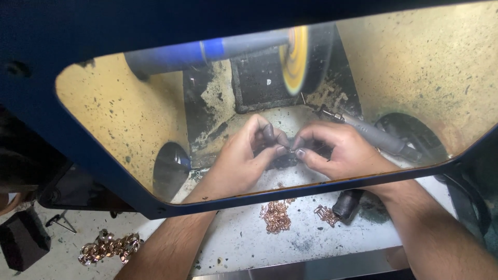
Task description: Polishing small metal jewelry components using a rotating buffing wheel and a handheld rotary tool inside a protective enclosure.
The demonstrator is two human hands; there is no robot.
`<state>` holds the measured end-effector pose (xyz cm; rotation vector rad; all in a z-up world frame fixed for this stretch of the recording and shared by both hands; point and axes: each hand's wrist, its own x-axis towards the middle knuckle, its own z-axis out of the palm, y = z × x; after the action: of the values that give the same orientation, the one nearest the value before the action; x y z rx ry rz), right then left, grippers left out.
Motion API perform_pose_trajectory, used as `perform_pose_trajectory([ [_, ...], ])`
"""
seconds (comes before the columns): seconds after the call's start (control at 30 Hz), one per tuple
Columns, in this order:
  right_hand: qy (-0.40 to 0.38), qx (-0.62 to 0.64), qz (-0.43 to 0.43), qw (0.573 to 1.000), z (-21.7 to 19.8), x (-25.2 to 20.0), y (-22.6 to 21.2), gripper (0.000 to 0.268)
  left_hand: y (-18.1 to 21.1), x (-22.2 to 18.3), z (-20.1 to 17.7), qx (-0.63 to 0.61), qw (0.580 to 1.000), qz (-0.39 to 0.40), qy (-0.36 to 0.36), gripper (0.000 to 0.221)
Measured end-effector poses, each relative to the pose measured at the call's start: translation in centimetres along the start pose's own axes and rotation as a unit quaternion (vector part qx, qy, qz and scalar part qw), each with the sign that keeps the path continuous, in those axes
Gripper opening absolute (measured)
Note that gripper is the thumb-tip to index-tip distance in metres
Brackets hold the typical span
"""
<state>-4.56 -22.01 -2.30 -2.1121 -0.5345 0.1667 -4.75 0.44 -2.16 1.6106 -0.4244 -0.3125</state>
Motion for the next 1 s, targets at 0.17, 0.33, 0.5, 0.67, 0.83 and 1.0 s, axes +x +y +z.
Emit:
perform_pose_trajectory([
  [0.17,0.016,-0.013,-0.015,1.0,0.4,-0.2,1.2,0.02,-0.3,0.0,0.3,0.009,1.0,0.007,-0.001,0.016],
  [0.33,0.018,0.002,-0.018,1.0,0.1,-0.1,1.7,0.02,-0.4,0.0,0.5,0.009,1.0,0.025,0.004,0.017],
  [0.5,0.013,0.0,-0.012,1.0,0.5,0.0,1.4,0.017,-0.3,0.0,0.6,0.013,1.0,0.019,0.003,0.015],
  [0.67,0.016,0.005,-0.013,1.0,0.5,0.0,1.6,0.017,-0.6,0.1,0.5,0.031,0.999,0.037,-0.001,0.016],
  [0.83,0.011,0.003,-0.001,1.0,0.4,0.0,1.2,0.02,-0.6,0.1,0.6,0.03,0.998,0.048,-0.002,0.017],
  [1.0,0.007,0.023,0.004,1.0,0.4,0.1,1.6,0.021,-0.8,0.1,0.6,0.034,0.998,0.049,-0.001,0.016],
])
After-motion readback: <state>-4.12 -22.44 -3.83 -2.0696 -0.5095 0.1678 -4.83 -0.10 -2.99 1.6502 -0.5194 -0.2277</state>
